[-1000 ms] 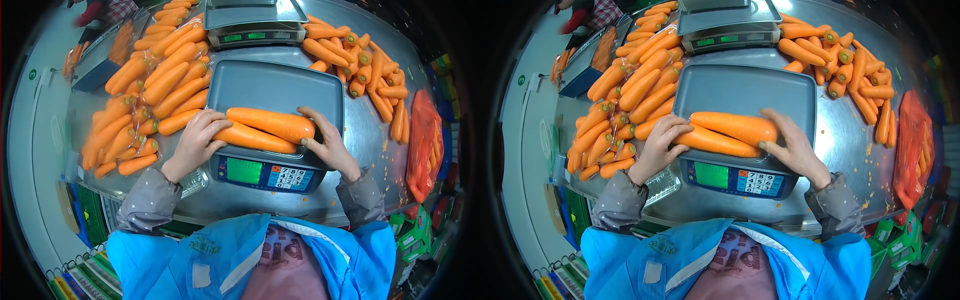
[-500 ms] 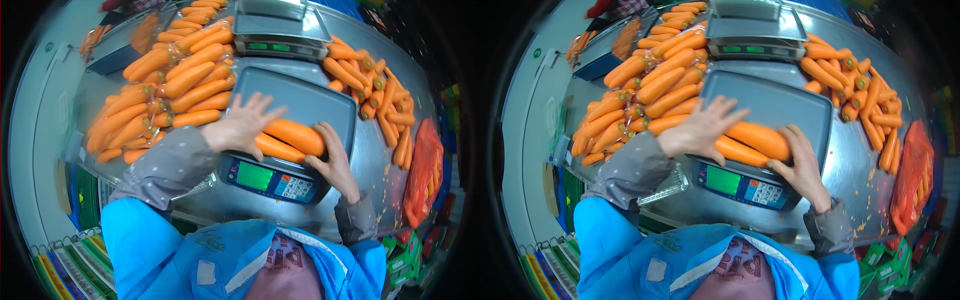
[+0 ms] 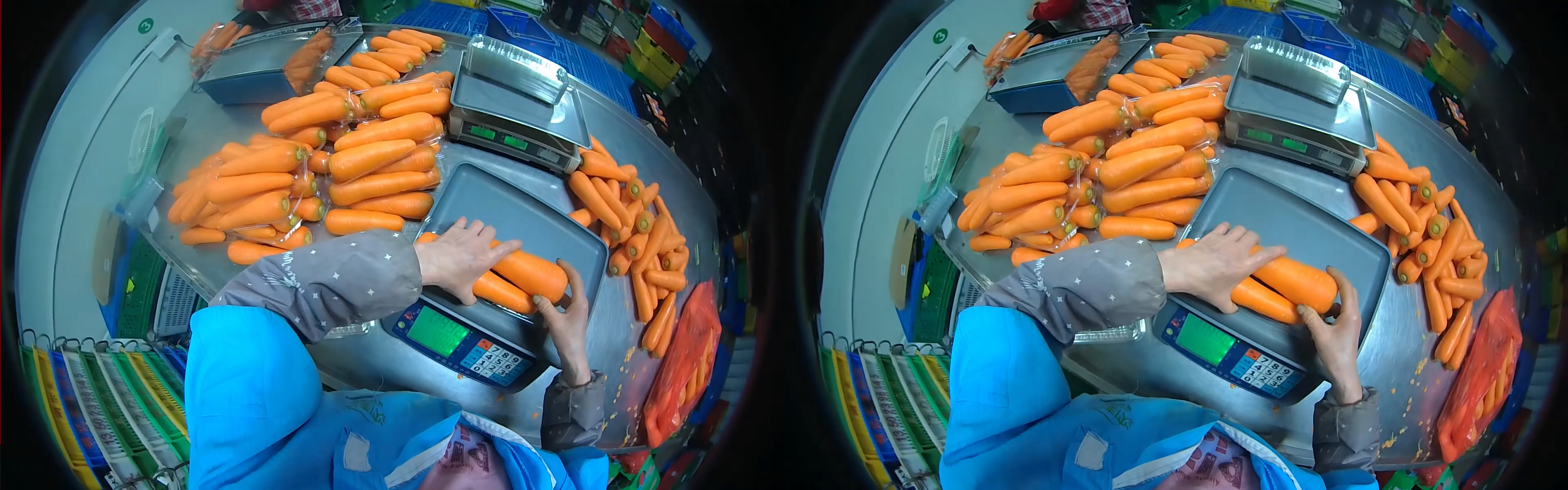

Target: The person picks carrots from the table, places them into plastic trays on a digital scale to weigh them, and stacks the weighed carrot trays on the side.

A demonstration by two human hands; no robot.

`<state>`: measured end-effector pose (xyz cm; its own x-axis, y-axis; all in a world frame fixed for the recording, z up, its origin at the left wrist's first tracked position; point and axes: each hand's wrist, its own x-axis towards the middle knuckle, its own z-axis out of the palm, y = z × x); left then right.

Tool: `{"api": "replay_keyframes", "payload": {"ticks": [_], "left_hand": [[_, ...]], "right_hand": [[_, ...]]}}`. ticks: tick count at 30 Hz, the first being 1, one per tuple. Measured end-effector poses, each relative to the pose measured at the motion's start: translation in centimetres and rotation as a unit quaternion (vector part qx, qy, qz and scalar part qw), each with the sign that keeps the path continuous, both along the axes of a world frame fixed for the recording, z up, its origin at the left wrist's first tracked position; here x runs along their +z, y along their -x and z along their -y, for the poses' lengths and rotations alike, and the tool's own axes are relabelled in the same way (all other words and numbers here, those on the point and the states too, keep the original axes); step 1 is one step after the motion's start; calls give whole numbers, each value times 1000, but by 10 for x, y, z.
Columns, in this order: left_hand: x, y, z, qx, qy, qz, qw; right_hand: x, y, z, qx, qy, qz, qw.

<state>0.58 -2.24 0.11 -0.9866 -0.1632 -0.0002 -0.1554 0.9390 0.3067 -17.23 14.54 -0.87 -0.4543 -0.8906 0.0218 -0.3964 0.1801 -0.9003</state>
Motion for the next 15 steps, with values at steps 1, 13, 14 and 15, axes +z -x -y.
{"api": "replay_keyframes", "payload": {"ticks": [1,13,14,15], "left_hand": [[2,0,1,14,10,-14,1000],[54,-31,147,176,136,-40,974],[44,-39,175,198,161,-33,966],[49,-45,185,240,144,-40,959]], "right_hand": [[3,1,1,-3,-16,28,999],[28,5,9,-1,-7,145,989],[25,7,5,-6,-4,146,989],[21,10,1,-10,-35,158,987]]}}
